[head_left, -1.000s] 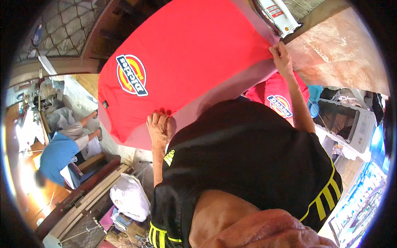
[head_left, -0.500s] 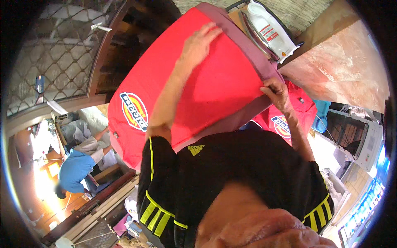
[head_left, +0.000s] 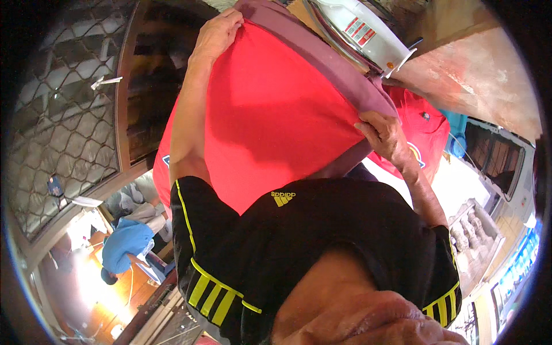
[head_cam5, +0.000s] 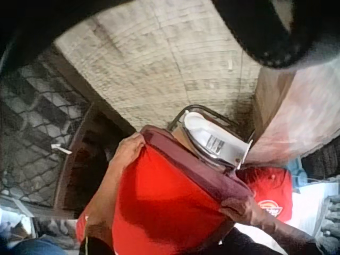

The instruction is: The person irons a red t-shirt on a pink ironing board. They smooth the fabric with their hands, use a white iron to press the shirt, and flip the shirt over to iron the other side. The person adjusts the shirt's position multiple times to ensure all areas are pressed.

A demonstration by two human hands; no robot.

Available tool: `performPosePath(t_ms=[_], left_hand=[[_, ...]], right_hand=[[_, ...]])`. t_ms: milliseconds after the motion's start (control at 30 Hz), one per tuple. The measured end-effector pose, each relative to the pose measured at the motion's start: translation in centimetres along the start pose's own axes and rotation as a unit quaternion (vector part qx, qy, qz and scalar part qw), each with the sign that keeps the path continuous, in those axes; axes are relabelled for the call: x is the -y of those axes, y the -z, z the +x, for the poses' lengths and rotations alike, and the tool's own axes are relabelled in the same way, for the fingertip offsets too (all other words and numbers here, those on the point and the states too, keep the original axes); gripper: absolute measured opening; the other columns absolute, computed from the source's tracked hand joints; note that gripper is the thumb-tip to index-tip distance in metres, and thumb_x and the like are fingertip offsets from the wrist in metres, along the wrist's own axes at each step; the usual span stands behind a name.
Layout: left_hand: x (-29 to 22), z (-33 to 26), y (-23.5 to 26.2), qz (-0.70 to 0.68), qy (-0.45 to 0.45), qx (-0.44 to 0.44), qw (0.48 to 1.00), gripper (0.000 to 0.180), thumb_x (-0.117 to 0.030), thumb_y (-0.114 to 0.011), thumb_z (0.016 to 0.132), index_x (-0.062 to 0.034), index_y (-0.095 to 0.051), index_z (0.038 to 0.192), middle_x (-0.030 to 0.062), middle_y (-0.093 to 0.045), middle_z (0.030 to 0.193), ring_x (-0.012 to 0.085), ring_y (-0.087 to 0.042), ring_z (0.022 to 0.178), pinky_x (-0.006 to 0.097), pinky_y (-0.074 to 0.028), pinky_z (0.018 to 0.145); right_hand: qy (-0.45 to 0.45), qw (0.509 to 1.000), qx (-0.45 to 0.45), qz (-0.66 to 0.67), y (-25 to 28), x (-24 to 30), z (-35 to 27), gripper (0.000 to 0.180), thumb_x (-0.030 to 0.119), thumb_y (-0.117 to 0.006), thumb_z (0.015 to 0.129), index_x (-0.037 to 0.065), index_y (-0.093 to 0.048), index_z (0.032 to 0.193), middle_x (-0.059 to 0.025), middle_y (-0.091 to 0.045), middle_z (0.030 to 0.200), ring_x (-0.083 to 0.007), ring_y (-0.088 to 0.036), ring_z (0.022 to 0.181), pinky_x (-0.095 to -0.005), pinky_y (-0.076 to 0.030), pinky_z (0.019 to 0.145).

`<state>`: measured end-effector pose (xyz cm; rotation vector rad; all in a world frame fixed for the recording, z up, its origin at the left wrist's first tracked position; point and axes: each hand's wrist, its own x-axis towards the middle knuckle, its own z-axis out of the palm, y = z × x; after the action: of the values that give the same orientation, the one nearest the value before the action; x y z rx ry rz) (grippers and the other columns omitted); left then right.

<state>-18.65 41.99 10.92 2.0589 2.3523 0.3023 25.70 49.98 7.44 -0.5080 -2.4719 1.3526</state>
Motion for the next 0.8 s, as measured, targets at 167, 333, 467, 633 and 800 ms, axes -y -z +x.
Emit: performPosePath(t_ms=[167, 333, 467, 633, 800], left_hand=[[0.0, 0.8, 1.2, -0.051, -0.046, 0.030, 0.997, 0.018, -0.012, -0.062, 0.092, -0.0073, -0.059, 0.109, 0.0127, -0.060, 0.112, 0.0359, -0.062, 0.099, 0.046, -0.051, 0.081], [1.0, 2.6, 3.2, -0.001, -0.015, 0.177, 0.984, 0.015, -0.004, -0.059, 0.094, -0.0061, -0.055, 0.108, 0.0148, -0.058, 0.108, 0.0352, -0.059, 0.095, 0.044, -0.048, 0.082], [1.8, 3.0, 4.1, 0.029, -0.020, 0.159, 0.987, 0.008, -0.004, -0.061, 0.093, -0.0048, -0.058, 0.100, 0.0147, -0.058, 0.103, 0.0350, -0.059, 0.091, 0.047, -0.047, 0.080], [0.6, 1.1, -0.6, 0.043, 0.046, -0.026, 0.998, 0.015, -0.004, -0.060, 0.087, -0.0083, -0.062, 0.101, 0.0196, -0.054, 0.105, 0.0397, -0.058, 0.094, 0.047, -0.048, 0.079], [-13.6, -5.7, -5.3, 0.032, 0.226, -0.164, 0.960, 0.045, -0.034, -0.067, 0.089, -0.0041, -0.057, 0.122, 0.0205, -0.052, 0.131, 0.0406, -0.050, 0.124, 0.057, -0.043, 0.091]], right_hand=[[0.049, 0.996, -0.037, -0.066, -1.0, -1.7, 0.0, 0.016, 0.014, -0.071, 0.091, 0.001, -0.066, 0.100, -0.0140, -0.070, 0.088, -0.0323, -0.070, 0.076, -0.0393, -0.056, 0.065], [-0.002, 0.996, -0.056, -0.066, -1.4, -1.7, -0.7, 0.016, 0.014, -0.072, 0.090, 0.002, -0.066, 0.100, -0.0152, -0.069, 0.087, -0.0307, -0.070, 0.077, -0.0386, -0.056, 0.065], [-0.056, 0.994, -0.088, -0.035, -1.3, -0.5, -0.7, 0.027, 0.016, -0.073, 0.089, 0.005, -0.064, 0.112, -0.0134, -0.066, 0.082, -0.0289, -0.068, 0.071, -0.0376, -0.054, 0.063], [-0.057, 0.989, -0.107, -0.083, -1.9, -1.3, -1.0, 0.033, 0.016, -0.075, 0.088, 0.006, -0.061, 0.117, -0.0144, -0.065, 0.087, -0.0282, -0.066, 0.073, -0.0380, -0.053, 0.063], [-0.058, 0.991, -0.094, -0.072, -1.6, -1.9, -1.4, 0.036, 0.015, -0.074, 0.088, 0.006, -0.060, 0.119, -0.0146, -0.064, 0.085, -0.0275, -0.065, 0.074, -0.0386, -0.052, 0.063]])
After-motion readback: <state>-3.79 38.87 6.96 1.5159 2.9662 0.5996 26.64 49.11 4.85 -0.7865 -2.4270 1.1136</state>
